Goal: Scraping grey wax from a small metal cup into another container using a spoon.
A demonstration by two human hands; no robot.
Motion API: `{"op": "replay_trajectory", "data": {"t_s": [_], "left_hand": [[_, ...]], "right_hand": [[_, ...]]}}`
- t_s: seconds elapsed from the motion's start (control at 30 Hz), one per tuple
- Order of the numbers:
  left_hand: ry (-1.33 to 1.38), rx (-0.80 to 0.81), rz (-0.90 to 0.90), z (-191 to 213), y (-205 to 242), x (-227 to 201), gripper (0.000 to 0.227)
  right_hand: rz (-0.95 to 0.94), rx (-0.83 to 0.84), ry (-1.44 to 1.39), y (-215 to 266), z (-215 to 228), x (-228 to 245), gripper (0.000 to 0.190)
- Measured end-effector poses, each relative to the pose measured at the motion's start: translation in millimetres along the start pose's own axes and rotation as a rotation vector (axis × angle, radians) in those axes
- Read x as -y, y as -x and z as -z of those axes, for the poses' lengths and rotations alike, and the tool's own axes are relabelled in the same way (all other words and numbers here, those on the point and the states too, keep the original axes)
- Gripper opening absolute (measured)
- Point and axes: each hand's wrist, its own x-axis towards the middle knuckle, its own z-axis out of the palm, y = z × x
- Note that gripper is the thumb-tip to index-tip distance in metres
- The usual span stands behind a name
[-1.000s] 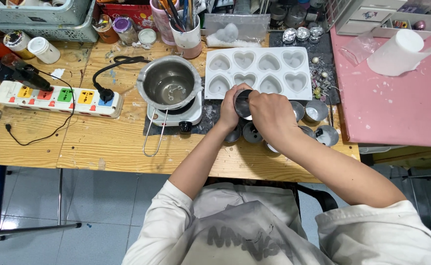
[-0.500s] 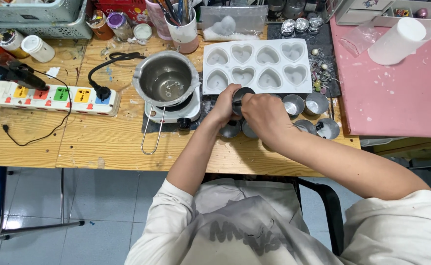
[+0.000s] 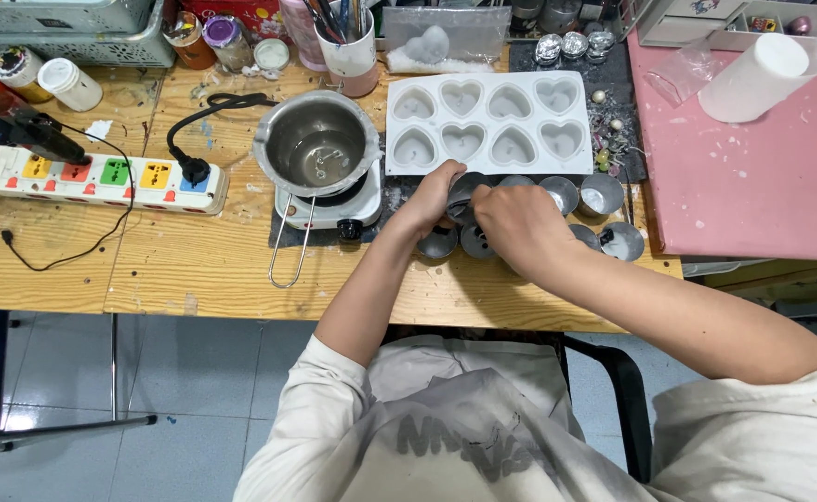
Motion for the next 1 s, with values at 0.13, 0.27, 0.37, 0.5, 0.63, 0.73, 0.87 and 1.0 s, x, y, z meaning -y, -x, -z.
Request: {"op": "replay_trajectory", "data": {"t_s": [0.13, 0.27, 0.37, 0.5, 0.63, 0.73, 0.87, 1.0], "left_hand": [[-0.019, -0.058, -0.201, 13, -50, 40, 0.046], [-0.206, -0.306, -0.649, 1, -21, 19, 0.049], [-0.055, -0.352, -0.742, -1, -29, 18, 0.05], [0.488, -0.238, -0.6, 1, -37, 20, 0.048], [0.524, -0.2, -0.532, 1, -54, 34, 0.051], [0.351, -0.226, -0.52, -3, -32, 19, 0.045], [0.317, -0.185, -0.558, 1, -41, 32, 0.038], [0.372, -0.118, -0.575, 3, -72, 56, 0.031]], "right_hand": [[-0.017, -0.046, -0.108, -12, -15, -16, 0.007], [-0.145, 0.135, -0.494, -36, -27, -38, 0.037], [-0.214, 0.354, -0.82, -53, -32, -59, 0.048], [-0.279, 0.497, -0.809, -71, 11, -66, 0.059], [-0.145, 0.326, -0.758, -97, 44, -47, 0.055], [-0.184, 0.187, -0.551, -115, 68, -15, 0.058], [-0.098, 0.031, -0.328, -137, 66, 18, 0.056], [0.039, -0.102, -0.166, -146, 60, 30, 0.065]]}}
